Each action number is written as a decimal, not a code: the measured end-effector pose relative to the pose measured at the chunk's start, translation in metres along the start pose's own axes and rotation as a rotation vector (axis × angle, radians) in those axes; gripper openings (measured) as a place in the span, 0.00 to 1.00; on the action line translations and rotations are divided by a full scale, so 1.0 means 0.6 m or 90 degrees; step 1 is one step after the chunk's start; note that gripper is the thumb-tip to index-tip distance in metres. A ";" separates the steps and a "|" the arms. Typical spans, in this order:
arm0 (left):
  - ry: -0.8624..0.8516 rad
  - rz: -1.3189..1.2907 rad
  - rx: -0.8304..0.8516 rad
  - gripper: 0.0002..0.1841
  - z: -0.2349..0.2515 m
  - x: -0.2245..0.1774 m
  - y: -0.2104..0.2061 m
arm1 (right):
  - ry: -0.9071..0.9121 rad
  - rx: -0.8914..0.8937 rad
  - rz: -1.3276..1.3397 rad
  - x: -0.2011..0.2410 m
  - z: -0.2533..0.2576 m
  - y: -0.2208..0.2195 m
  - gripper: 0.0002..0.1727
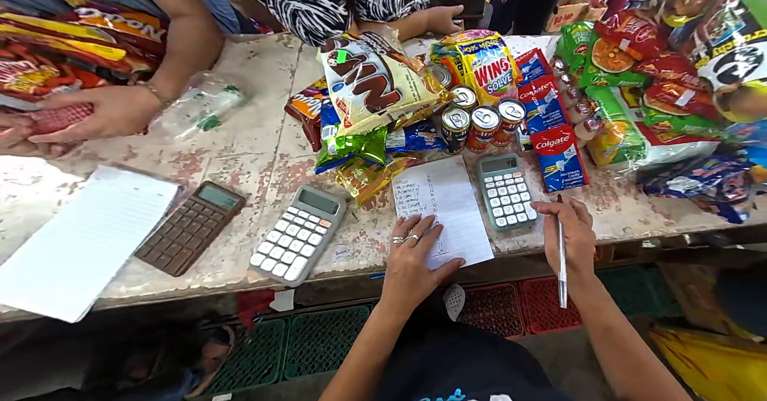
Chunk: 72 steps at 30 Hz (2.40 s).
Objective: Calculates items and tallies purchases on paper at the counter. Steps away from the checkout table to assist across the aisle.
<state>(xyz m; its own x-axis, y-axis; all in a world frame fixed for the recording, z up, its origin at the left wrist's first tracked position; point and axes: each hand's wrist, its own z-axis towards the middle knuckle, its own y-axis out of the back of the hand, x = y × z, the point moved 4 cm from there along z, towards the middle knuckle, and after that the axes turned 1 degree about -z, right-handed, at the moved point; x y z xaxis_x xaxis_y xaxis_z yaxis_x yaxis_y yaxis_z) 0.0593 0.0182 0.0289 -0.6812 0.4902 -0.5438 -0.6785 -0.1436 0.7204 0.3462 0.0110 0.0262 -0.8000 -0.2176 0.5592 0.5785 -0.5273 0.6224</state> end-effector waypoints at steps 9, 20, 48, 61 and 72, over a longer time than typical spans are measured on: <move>-0.007 -0.001 0.004 0.38 0.001 0.002 0.001 | 0.063 0.094 -0.122 0.017 0.035 -0.077 0.13; -0.015 -0.020 -0.035 0.33 -0.002 0.007 -0.003 | 0.119 0.100 -0.046 0.039 0.031 -0.056 0.15; -0.037 -0.049 -0.061 0.28 -0.009 0.005 0.003 | 0.061 0.068 -0.061 0.034 -0.004 -0.049 0.15; -0.038 -0.036 -0.060 0.28 -0.006 0.007 -0.003 | 0.041 0.006 -0.013 0.023 0.013 -0.003 0.13; -0.059 -0.069 -0.090 0.23 -0.010 0.006 0.001 | 0.023 -0.004 -0.020 0.024 0.012 0.001 0.13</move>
<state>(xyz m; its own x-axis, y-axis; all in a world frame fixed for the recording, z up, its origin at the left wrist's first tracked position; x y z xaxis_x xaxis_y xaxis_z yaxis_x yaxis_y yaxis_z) 0.0547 0.0146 0.0244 -0.5785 0.5859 -0.5675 -0.7823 -0.2016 0.5894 0.3360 0.0136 0.0388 -0.8233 -0.2303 0.5188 0.5517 -0.5394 0.6361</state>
